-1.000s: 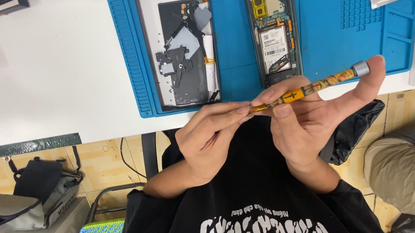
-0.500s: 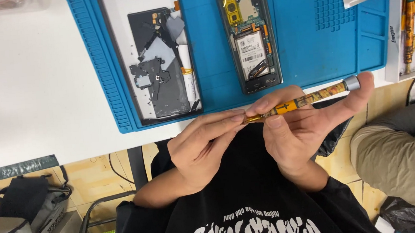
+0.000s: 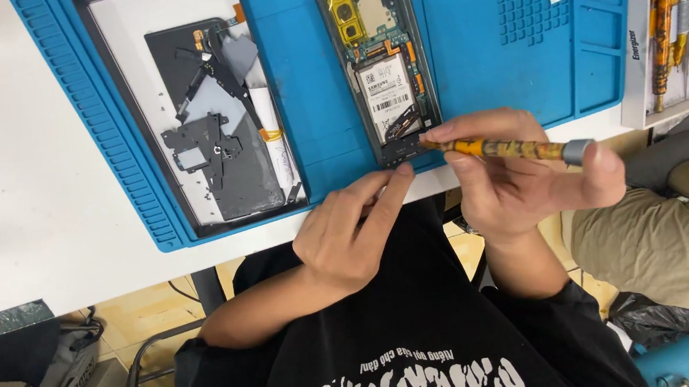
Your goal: Disassembling a smartphone to access internal components, including removing screws and disconnecting ribbon cables.
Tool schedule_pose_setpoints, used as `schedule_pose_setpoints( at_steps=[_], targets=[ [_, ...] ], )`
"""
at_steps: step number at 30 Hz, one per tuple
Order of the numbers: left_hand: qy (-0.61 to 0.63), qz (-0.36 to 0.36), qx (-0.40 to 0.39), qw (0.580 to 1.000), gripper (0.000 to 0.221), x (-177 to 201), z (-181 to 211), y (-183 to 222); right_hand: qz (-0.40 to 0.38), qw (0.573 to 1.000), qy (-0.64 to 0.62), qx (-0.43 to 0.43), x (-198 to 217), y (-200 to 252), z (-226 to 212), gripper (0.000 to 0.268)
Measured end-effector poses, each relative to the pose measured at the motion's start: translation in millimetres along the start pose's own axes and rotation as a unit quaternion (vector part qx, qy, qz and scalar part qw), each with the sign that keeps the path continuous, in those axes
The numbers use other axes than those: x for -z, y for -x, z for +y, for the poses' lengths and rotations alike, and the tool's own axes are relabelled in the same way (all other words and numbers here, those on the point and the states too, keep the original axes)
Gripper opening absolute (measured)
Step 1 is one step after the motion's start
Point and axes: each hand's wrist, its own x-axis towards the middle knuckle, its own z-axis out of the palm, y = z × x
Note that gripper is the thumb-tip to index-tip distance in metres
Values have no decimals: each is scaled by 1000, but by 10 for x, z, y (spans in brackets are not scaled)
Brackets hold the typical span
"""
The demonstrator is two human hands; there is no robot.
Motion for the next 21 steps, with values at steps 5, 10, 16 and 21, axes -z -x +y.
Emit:
schedule_pose_setpoints(
  at_steps=[5,10,16,21],
  targets=[
    [-48,8,11,999,18,-39,11,3,-28,999,-6,21,-12,3,43,89],
    [-69,-3,18,997,21,-52,9,14,-42,999,-2,28,-21,-30,40,94],
    [-93,-12,7,996,26,-51,-4,14,-74,997,35,-8,27,70,-7,78],
    [-95,-9,16,995,25,-54,21,-10,-147,985,59,60,146,-104,-61,75]
  ],
)
